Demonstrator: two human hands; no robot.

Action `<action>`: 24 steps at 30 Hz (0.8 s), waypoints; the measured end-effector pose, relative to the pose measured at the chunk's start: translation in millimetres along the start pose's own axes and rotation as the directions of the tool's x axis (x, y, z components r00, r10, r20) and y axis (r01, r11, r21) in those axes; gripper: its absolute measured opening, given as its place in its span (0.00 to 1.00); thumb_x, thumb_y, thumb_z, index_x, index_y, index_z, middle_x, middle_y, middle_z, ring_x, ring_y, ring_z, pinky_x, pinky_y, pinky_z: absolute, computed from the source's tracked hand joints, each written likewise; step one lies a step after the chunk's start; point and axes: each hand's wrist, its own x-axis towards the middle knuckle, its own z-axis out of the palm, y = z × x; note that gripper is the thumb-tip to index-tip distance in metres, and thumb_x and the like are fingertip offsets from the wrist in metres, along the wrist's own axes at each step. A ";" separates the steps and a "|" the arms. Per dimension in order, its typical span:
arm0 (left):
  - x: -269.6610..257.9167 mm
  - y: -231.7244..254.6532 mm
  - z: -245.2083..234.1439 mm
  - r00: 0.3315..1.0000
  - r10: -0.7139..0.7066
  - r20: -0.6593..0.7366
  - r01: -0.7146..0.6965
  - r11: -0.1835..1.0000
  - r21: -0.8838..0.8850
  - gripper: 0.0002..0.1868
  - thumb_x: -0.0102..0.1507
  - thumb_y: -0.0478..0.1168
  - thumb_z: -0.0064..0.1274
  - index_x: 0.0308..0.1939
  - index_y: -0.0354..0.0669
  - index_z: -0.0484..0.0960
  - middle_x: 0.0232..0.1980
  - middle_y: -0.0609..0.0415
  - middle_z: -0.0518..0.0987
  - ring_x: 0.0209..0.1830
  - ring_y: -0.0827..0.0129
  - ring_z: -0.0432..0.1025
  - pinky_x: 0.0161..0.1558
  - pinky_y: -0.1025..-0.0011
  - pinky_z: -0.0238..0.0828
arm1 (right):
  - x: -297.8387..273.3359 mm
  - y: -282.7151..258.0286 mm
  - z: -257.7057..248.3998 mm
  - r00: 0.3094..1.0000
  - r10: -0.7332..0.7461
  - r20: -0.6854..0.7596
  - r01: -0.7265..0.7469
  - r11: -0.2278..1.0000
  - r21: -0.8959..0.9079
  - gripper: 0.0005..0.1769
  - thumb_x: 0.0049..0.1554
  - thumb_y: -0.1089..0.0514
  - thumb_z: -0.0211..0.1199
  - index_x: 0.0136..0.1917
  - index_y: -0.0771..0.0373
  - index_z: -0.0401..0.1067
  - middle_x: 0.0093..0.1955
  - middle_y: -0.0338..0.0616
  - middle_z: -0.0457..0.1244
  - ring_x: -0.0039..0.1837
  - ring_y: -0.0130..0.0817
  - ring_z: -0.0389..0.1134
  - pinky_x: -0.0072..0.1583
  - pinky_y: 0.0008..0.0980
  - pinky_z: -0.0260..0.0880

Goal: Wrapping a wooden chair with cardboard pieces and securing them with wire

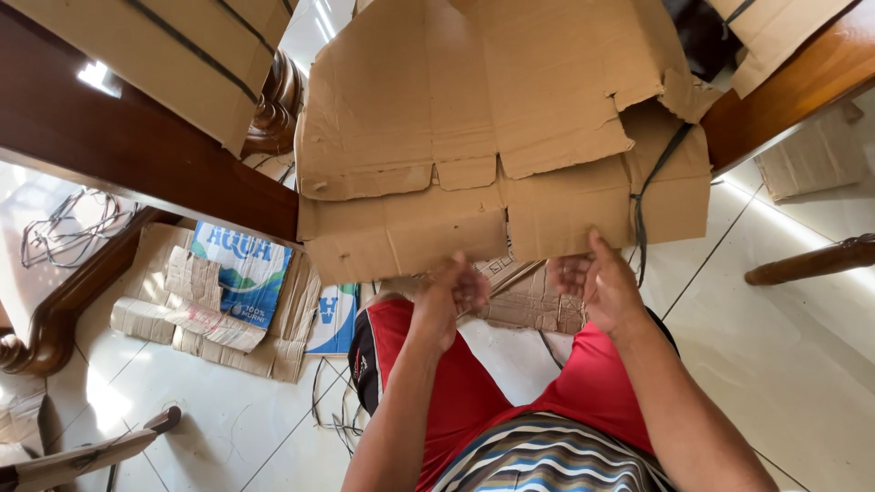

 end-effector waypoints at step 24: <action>90.7 110.4 48.3 0.662 0.485 0.572 -0.423 -0.388 0.819 0.47 0.63 0.78 0.32 0.79 0.58 0.58 0.83 0.42 0.51 0.82 0.39 0.41 0.72 0.27 0.27 | 165.0 -138.3 38.8 0.641 -0.750 -0.164 0.570 0.608 -0.553 0.23 0.55 0.71 0.53 0.63 0.63 0.74 0.42 0.32 0.60 0.42 0.17 0.63 0.42 0.17 0.68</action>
